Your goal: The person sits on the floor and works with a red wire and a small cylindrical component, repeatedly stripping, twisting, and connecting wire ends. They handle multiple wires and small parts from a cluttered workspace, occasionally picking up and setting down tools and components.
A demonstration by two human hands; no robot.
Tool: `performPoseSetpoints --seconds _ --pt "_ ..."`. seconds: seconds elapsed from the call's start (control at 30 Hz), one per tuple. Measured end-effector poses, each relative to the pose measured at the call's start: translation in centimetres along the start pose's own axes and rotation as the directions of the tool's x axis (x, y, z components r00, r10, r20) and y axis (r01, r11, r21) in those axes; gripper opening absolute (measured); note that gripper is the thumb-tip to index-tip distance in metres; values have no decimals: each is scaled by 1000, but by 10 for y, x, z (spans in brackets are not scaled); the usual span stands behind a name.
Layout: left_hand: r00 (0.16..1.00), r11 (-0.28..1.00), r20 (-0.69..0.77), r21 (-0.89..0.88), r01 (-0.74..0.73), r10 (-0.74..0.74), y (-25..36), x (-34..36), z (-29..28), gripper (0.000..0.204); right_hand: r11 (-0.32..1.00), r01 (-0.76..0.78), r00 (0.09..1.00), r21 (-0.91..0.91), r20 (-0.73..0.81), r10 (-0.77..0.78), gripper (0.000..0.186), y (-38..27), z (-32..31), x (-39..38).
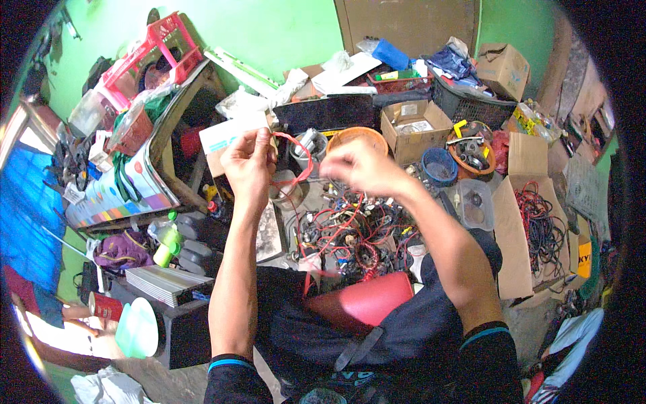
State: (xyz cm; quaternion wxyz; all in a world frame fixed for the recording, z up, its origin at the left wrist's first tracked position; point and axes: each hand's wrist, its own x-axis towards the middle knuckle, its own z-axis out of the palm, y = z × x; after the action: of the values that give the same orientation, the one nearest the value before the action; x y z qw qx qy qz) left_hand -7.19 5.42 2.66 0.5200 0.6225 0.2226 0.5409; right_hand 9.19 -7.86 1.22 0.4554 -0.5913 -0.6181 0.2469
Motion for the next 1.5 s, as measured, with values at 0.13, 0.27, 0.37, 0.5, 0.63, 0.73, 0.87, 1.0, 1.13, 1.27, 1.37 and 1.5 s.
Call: performPoseSetpoints --seconds 0.13,0.27,0.37,0.5,0.63,0.73,0.87,1.0,1.13,1.27,1.37,1.5 --pt "987 997 -160 -75 14 -26 4 29 -42 14 998 -37 401 41 -914 53 12 69 -128 -12" --pt "976 988 -204 -149 50 -80 -8 46 -69 16 793 -551 6 261 -949 316 16 157 -253 -122" --pt "991 997 -119 -44 64 -69 2 30 -49 15 815 -568 330 -115 -939 98 28 138 -201 -98" --pt "999 999 31 -32 35 -34 18 7 -8 18 902 42 768 -429 -564 -304 34 52 -82 -14" --pt "995 999 95 50 22 -26 24 -10 16 17 977 55 979 206 182 -94 33 4 11 0" --pt "999 1000 30 -20 17 -17 15 -4 9 18 963 -19 974 271 222 -43 18 5 5 3" --pt "996 994 -77 -106 31 -39 15 15 -17 19 988 27 653 153 -751 99 20 38 -98 -15" --pt "997 999 -73 -49 14 -18 20 10 -12 19 979 -110 16 171 -985 173 18 108 -184 -67" --pt "1000 999 14 -33 -2 2 25 0 7 18 787 -178 347 -591 -786 -512 41 58 -127 -31" --pt "998 1000 51 -8 -28 29 26 -12 26 17 904 401 895 -149 -145 -421 33 8 -2 -7" --pt "997 998 44 -1 -59 59 27 -14 22 18 992 45 989 116 138 -61 19 -1 7 -5" --pt "997 998 -69 -59 -23 19 28 1 -4 19 838 166 770 519 -600 219 14 37 -101 -17"
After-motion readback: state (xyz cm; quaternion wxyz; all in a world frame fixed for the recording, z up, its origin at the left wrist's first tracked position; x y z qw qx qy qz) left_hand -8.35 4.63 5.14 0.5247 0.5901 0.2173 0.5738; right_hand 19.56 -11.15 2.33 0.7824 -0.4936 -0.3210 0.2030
